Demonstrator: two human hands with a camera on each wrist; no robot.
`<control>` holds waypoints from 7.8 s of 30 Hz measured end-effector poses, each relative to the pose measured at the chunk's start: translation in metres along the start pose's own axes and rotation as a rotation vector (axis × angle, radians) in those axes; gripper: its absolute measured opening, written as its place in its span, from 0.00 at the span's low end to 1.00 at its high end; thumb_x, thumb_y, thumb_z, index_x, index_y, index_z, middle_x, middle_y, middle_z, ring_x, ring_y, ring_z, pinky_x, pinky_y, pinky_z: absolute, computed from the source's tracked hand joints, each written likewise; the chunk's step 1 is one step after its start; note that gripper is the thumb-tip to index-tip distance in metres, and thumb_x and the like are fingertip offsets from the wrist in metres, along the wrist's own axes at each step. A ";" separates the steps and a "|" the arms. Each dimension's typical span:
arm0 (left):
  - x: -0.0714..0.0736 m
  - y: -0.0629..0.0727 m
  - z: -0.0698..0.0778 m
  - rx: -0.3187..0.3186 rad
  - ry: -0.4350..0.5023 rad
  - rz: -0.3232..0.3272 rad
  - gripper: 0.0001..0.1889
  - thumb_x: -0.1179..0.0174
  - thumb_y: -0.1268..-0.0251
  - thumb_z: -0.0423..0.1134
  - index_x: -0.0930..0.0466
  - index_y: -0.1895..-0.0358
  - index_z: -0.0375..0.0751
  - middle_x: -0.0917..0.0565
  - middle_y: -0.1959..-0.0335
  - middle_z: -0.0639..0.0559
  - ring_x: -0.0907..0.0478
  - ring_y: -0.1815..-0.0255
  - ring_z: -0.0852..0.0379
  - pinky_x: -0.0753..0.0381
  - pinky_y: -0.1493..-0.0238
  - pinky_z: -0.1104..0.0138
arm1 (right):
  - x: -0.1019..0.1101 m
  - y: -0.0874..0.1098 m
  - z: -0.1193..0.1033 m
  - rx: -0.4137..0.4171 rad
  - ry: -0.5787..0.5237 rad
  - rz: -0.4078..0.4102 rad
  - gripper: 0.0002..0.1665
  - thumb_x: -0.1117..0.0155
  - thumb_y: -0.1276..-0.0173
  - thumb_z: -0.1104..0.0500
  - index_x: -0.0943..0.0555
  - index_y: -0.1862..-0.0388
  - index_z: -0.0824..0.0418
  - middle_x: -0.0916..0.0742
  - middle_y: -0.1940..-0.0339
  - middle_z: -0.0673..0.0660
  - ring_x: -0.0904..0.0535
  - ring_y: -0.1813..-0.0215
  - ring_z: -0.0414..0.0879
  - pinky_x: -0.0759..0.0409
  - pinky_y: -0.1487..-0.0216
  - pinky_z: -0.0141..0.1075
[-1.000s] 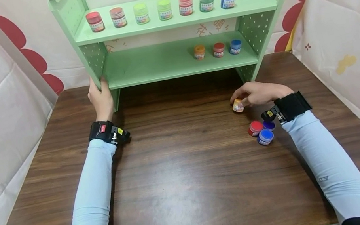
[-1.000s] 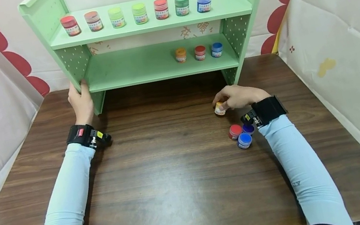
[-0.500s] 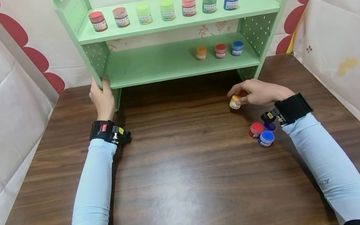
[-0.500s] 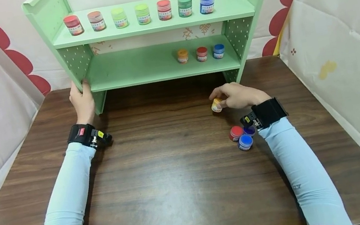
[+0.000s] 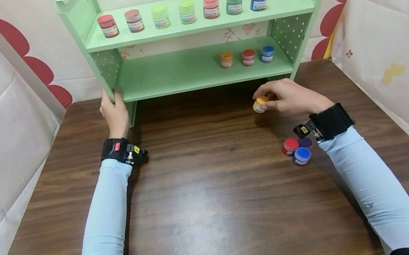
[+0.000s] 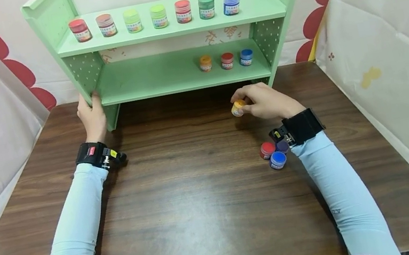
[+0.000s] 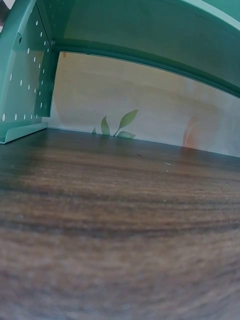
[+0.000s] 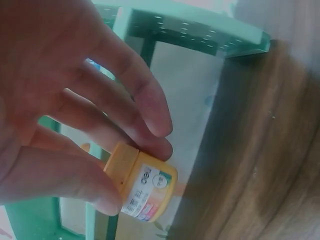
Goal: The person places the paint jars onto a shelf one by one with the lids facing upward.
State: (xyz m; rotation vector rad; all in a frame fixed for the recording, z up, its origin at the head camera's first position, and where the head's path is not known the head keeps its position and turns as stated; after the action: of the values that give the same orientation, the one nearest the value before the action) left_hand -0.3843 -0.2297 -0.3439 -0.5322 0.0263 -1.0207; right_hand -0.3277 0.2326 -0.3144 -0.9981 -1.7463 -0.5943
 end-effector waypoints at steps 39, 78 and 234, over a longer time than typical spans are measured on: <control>0.001 -0.001 0.001 -0.030 -0.029 0.019 0.23 0.50 0.21 0.49 0.27 0.27 0.55 0.18 0.33 0.48 0.20 0.36 0.53 0.26 0.31 0.55 | 0.033 -0.147 -0.090 0.084 0.191 -0.038 0.18 0.41 0.29 0.67 0.16 0.43 0.65 0.14 0.46 0.64 0.22 0.45 0.57 0.25 0.36 0.52; 0.000 -0.003 0.000 -0.022 -0.032 0.006 0.22 0.51 0.20 0.50 0.27 0.29 0.54 0.17 0.38 0.47 0.21 0.42 0.54 0.26 0.34 0.53 | 0.035 -0.182 -0.076 -0.132 0.115 -0.129 0.24 0.36 0.27 0.56 0.20 0.34 0.60 0.19 0.35 0.63 0.32 0.39 0.60 0.26 0.49 0.49; 0.000 -0.003 -0.001 -0.009 -0.006 0.015 0.23 0.49 0.22 0.50 0.26 0.27 0.58 0.18 0.32 0.52 0.22 0.34 0.60 0.29 0.30 0.64 | -0.037 0.021 0.056 -0.152 -0.143 -0.335 0.16 0.23 0.35 0.56 0.16 0.51 0.57 0.12 0.56 0.54 0.20 0.56 0.46 0.24 0.51 0.35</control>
State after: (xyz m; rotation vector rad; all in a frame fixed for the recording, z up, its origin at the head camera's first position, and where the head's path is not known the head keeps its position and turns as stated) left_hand -0.3874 -0.2312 -0.3438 -0.5429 0.0299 -1.0047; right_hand -0.3327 0.2737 -0.3711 -0.8726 -2.0389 -0.8972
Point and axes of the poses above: each hand's wrist, its own y-axis away from the middle knuckle, its own x-axis out of the back of the hand, z = x × y, the point moved 9 cm from there along -y, towards the middle knuckle
